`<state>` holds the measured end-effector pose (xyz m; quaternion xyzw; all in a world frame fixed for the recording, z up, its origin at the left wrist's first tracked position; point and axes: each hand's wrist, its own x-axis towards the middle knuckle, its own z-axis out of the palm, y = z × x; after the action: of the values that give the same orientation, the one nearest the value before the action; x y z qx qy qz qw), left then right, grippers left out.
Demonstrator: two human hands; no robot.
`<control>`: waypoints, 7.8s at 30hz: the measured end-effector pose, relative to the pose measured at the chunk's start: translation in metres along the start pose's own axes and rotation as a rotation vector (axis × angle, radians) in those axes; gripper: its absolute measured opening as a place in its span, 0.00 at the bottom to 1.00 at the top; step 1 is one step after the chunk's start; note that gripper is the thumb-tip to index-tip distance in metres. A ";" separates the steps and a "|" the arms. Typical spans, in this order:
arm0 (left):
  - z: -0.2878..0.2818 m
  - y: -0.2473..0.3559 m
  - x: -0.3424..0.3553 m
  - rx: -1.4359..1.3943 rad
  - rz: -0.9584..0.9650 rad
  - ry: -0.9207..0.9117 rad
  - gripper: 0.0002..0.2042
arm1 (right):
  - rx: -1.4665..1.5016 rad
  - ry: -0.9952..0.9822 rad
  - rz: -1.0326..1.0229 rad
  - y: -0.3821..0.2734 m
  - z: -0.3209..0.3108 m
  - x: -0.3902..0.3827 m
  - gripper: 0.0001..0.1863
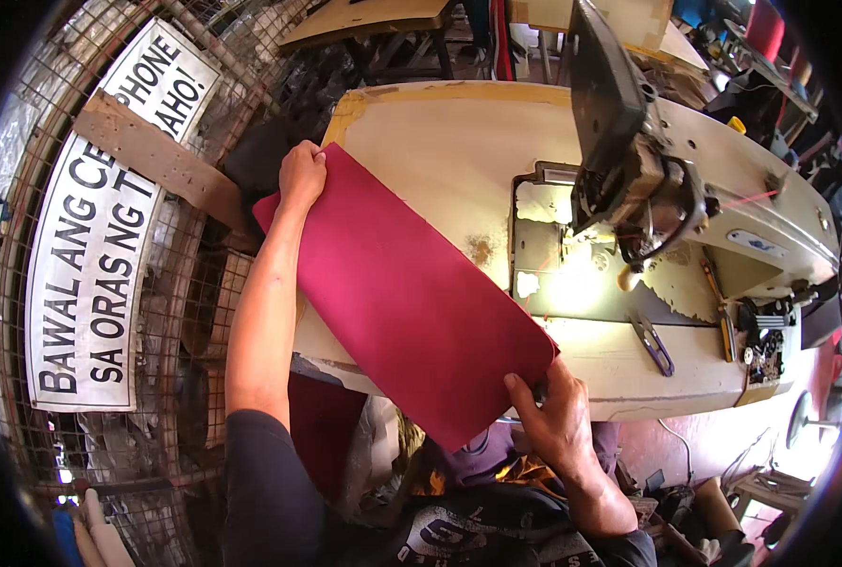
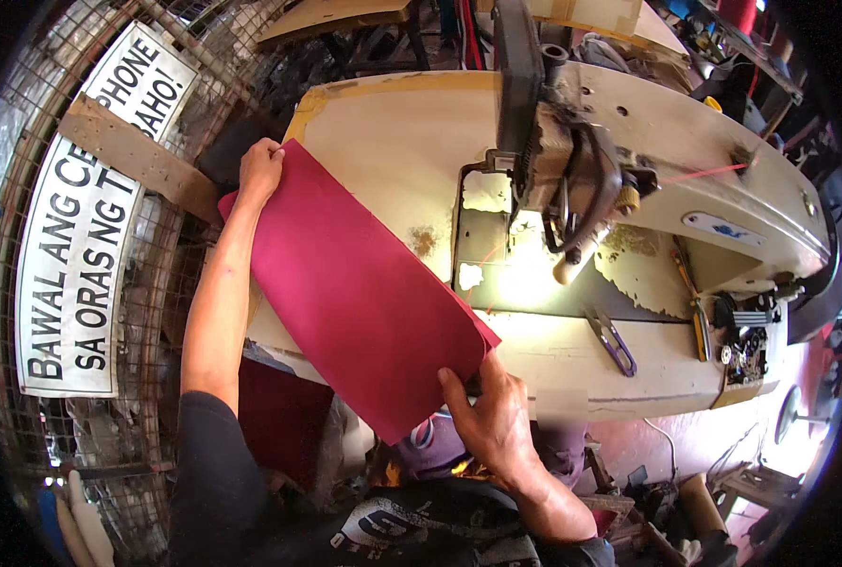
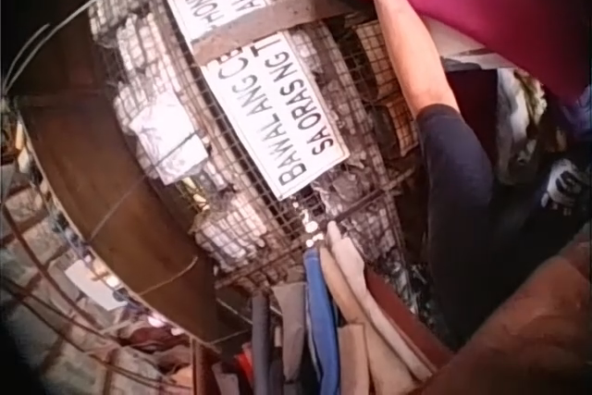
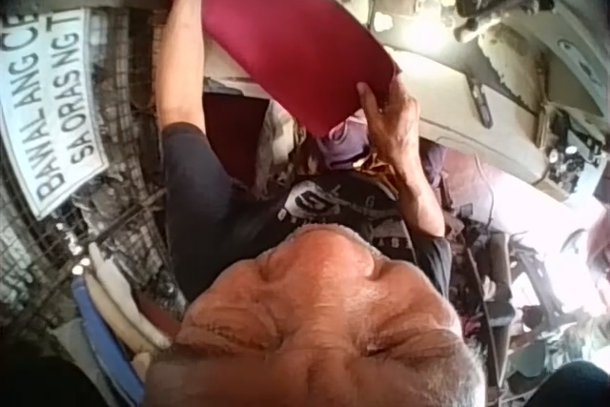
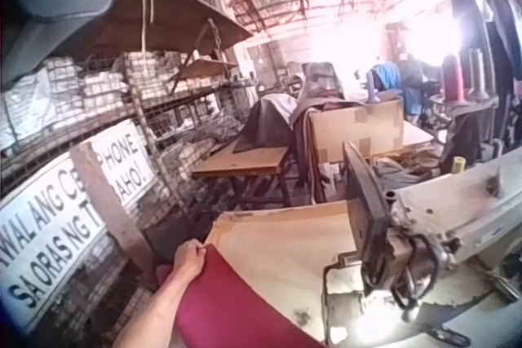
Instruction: Sewing straps and finishing a pink fabric bag using an industrial sewing machine.
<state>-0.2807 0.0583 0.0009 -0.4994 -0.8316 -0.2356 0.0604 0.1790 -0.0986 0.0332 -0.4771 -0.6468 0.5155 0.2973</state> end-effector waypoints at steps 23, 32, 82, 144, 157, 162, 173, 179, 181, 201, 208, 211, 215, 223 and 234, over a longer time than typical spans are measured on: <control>-0.005 0.004 -0.001 -0.076 -0.019 0.026 0.07 | -0.059 -0.073 -0.098 0.004 -0.004 0.006 0.06; 0.008 0.006 -0.015 0.105 0.056 0.095 0.06 | -0.038 -0.072 0.021 0.005 -0.003 0.002 0.08; 0.056 0.112 0.006 0.333 0.703 0.341 0.18 | -0.650 -0.184 -0.777 0.004 0.090 0.097 0.29; 0.025 -0.009 -0.021 0.311 0.330 0.388 0.26 | -0.673 -0.351 -1.005 -0.003 0.093 0.088 0.19; -0.044 0.036 -0.187 0.243 0.362 -0.026 0.25 | -0.801 -0.152 -1.150 -0.010 0.119 0.118 0.22; -0.032 0.019 -0.152 0.246 0.278 -0.101 0.27 | -0.842 -0.247 -1.067 -0.015 0.114 0.112 0.27; -0.018 0.007 -0.083 0.337 0.122 -0.210 0.27 | -0.836 -0.372 -1.066 -0.007 0.083 0.065 0.28; -0.008 -0.001 -0.078 0.319 0.143 -0.113 0.26 | -0.791 -0.349 -1.068 -0.007 0.070 0.044 0.25; -0.012 0.004 -0.082 0.345 0.204 -0.053 0.27 | -0.789 -0.450 -1.038 -0.012 0.063 0.050 0.25; -0.061 0.089 -0.134 0.365 0.503 -0.194 0.20 | -0.689 0.366 -0.460 0.006 -0.013 0.030 0.23; -0.009 0.160 -0.125 -0.129 1.139 -0.369 0.28 | -0.599 0.306 -0.305 0.024 0.009 0.036 0.20; -0.010 0.160 -0.124 -0.136 1.171 -0.326 0.26 | -0.631 0.347 -0.419 0.024 0.011 0.032 0.19; -0.018 0.155 -0.118 -0.166 1.159 -0.230 0.20 | -0.848 0.416 -0.687 0.006 0.009 0.026 0.24; -0.084 0.140 -0.117 -0.127 1.139 -0.084 0.08 | -0.500 0.424 -0.788 0.026 -0.014 0.033 0.20; -0.217 -0.006 -0.254 -0.026 0.342 0.316 0.14 | -0.176 0.437 -0.412 0.075 -0.034 0.128 0.14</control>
<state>-0.1895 -0.2452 0.1051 -0.5906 -0.7118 -0.3081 0.2225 0.1850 0.0335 -0.0424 -0.4592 -0.6928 0.2718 0.4851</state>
